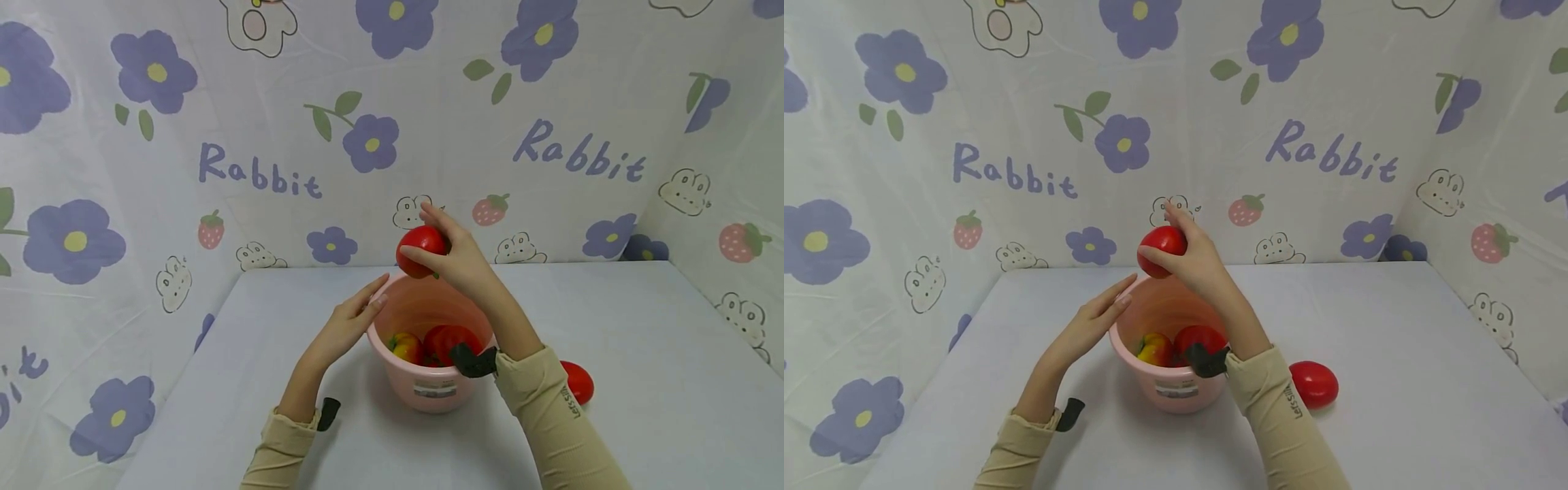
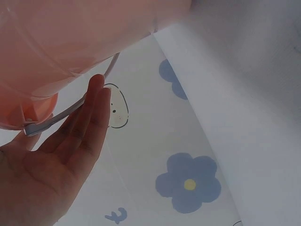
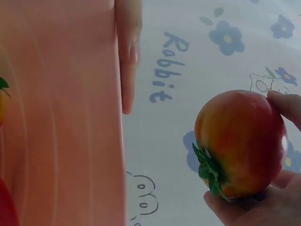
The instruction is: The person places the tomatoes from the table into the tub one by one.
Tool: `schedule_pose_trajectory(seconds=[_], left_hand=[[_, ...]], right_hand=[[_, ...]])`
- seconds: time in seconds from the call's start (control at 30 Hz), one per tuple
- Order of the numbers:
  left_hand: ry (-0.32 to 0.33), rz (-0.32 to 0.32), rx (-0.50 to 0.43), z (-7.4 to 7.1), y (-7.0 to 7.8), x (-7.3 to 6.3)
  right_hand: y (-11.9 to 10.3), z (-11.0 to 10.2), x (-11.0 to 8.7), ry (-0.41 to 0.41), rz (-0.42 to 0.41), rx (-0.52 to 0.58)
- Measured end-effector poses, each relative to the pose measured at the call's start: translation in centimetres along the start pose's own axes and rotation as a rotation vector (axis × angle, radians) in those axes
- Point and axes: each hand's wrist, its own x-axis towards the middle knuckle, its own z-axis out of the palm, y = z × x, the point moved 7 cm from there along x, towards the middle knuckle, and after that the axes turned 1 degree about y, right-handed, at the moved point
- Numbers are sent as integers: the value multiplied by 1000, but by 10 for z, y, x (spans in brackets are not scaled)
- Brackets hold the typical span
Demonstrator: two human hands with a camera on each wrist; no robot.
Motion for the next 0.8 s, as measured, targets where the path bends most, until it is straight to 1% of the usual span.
schedule_pose_trajectory(seconds=[0.13, 0.27, 0.5, 0.63, 0.8], left_hand=[[3, 1, 4, 0, 0, 0], [4, 3, 3, 0, 0, 0], [0, 14, -8, 0, -2, 0], [0, 9, -7, 0, -2, -1], [7, 2, 4, 0, -2, 1]], right_hand=[[0, 1, -1, -8, 8, -20], [0, 1, -2, -21, 12, -17], [-3, 3, -4, -52, -40, -25], [-8, -1, -6, -47, -49, -55], [-11, -13, -12, -19, -45, -74]])
